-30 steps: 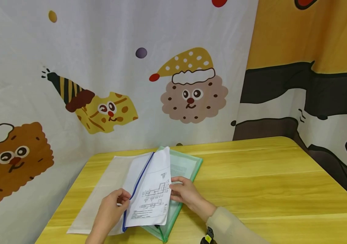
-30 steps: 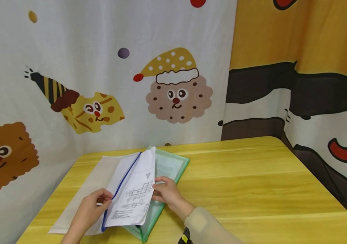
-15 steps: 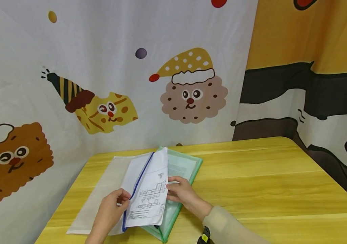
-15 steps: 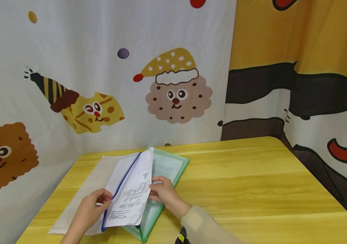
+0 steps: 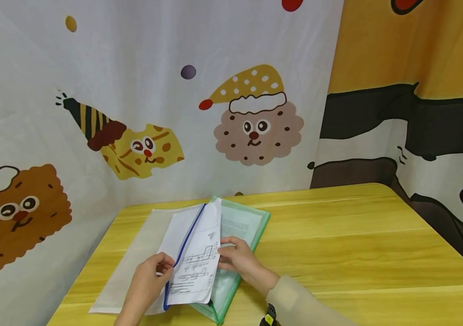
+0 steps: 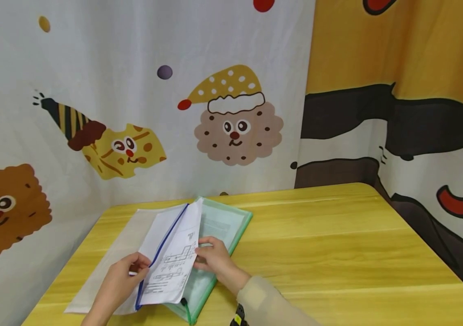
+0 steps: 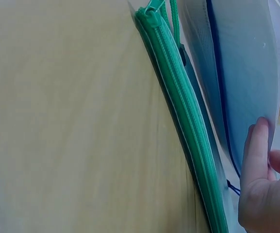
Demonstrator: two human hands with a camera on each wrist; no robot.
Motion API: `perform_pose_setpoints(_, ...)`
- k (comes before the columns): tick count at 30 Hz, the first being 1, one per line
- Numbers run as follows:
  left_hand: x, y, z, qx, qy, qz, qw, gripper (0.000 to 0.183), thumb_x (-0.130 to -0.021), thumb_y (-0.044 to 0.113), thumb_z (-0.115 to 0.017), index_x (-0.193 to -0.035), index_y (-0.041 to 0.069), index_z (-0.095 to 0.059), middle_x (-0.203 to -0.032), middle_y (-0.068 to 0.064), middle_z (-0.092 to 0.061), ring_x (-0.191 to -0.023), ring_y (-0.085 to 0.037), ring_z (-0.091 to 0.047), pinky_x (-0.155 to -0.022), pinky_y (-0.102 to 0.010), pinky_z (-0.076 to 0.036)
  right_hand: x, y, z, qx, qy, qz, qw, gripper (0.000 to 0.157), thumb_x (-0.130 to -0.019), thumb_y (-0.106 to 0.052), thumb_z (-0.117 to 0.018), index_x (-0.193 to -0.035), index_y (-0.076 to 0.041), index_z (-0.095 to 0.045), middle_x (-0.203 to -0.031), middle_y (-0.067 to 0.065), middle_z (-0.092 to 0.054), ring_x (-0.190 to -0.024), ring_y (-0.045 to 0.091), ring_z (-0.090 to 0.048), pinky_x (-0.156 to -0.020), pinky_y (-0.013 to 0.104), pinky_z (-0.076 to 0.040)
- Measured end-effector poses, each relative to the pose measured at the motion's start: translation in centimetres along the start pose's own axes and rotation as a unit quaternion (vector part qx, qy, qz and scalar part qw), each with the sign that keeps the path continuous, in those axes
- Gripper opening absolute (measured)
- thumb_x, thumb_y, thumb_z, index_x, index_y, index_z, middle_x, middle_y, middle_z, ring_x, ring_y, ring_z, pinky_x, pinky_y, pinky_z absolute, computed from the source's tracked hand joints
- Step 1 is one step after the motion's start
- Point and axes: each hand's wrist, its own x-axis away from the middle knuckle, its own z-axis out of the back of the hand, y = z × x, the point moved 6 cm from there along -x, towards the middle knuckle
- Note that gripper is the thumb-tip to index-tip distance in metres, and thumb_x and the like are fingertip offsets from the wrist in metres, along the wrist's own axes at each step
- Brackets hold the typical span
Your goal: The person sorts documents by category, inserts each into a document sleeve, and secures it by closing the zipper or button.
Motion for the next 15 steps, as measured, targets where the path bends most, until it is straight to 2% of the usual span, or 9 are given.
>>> perform_pose_setpoints(15,0.1,0.1,0.0,0.007,0.006,-0.012,0.9999,0.009,-0.08,0.003,-0.068,-0.082,0.011,-0.064,-0.074,0.003,-0.059,-0.069,-0.009,-0.052,-0.062,-0.023,-0.047,-0.3,0.3,-1.1,-0.007,-0.005,0.005,1.0,0.032,-0.09,-0.004,-0.057,-0.12,0.004,-0.05,-0.095,0.013,-0.065,-0.073,0.015,-0.064,-0.072,0.035,-0.057)
